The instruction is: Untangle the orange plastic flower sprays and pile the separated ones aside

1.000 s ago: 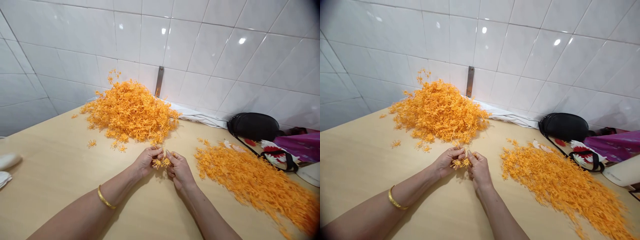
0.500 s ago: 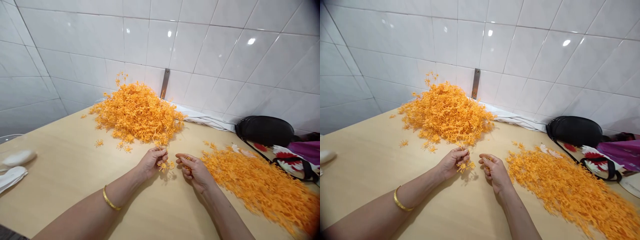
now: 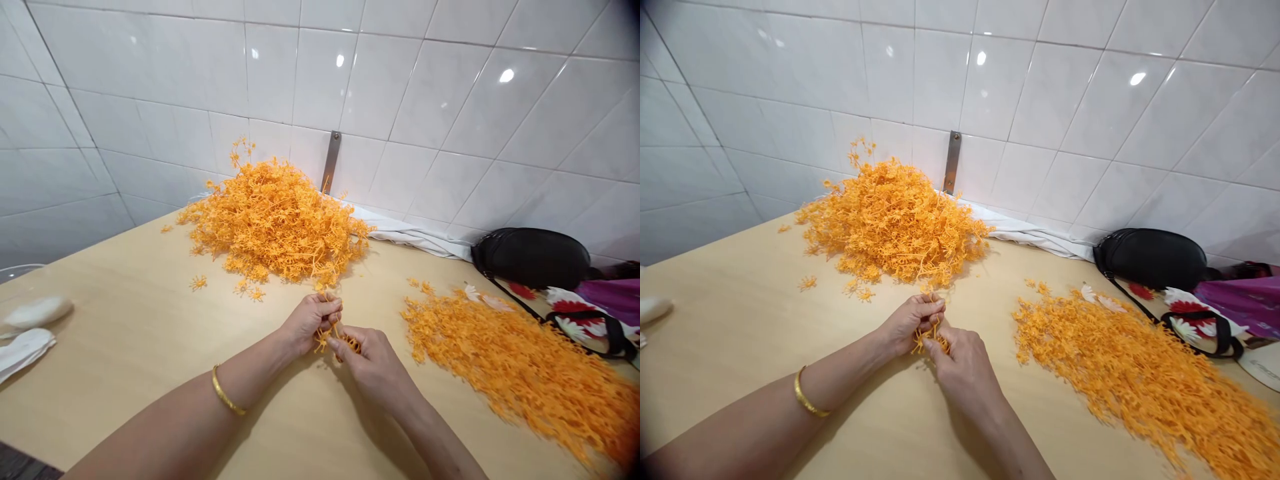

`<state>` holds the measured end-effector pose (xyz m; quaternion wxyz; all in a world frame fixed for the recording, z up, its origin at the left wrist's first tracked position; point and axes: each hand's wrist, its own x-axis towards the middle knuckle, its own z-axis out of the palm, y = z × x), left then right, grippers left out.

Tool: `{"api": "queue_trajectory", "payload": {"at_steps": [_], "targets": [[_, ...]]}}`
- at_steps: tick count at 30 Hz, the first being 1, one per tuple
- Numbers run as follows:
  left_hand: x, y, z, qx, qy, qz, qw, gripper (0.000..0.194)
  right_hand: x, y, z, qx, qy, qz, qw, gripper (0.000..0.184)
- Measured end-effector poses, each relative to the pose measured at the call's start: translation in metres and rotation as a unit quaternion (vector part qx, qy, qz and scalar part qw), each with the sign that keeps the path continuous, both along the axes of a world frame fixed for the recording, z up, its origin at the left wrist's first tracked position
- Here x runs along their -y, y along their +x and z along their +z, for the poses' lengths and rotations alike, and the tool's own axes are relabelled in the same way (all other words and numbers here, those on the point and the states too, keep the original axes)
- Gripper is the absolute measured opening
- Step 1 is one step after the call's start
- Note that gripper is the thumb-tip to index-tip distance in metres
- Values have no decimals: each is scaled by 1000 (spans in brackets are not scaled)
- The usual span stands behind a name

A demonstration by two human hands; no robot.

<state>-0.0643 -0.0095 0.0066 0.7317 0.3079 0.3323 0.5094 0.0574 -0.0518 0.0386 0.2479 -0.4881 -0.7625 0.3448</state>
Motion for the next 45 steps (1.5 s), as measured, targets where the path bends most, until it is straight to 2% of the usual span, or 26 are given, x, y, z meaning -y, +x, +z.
{"api": "queue_trajectory", "payload": {"at_steps": [2,5,6,7,9,12,16,19,26,30,33,35,36,39,41,42,43,45], "targets": [[-3,1,0,-2,-3,20,1000,17,14,-2,12,-4,0,48,999,31],[-8,1,0,-12,-2,93,996,19,29,-3,28,-57,-47,154,985,32],[-9,1,0,-15,3,112,994,19,29,-2,30,-80,-55,155,983,31],[-9,1,-1,-15,11,117,993,18,26,0,29,-103,-54,124,985,30],[-7,1,-2,-9,33,107,994,15,14,6,21,-145,-54,15,988,26],[-3,1,-2,1,49,93,994,14,-9,15,-1,-215,-146,-95,961,21],[-2,-3,-1,6,53,108,993,14,-19,12,-21,-326,-272,-101,900,26],[-1,-2,-1,21,53,99,993,14,-13,1,-24,-344,-285,-100,889,33],[2,3,-5,40,60,61,996,15,-9,-12,-24,-313,-206,-80,924,34],[4,6,-4,31,47,39,998,17,-10,-14,-27,-322,-198,-57,924,30],[4,7,-2,17,16,11,1000,18,-1,-13,-21,-320,-201,-61,924,25],[1,4,0,8,11,-2,1000,20,14,-10,-11,-287,-192,-68,936,23],[-2,1,1,5,8,9,1000,21,24,-8,-5,-256,-187,-55,947,22],[-9,-6,5,6,-9,121,993,21,56,5,14,-130,-145,7,981,20],[-6,-6,8,-12,31,142,989,20,66,25,24,-61,-53,-34,996,26],[-2,-3,9,-30,64,128,989,21,66,38,26,-28,11,-87,996,30],[3,1,10,-60,87,85,991,22,63,53,26,21,78,-149,986,31],[14,11,11,-118,114,12,986,21,51,83,19,151,181,-265,935,34]]}}
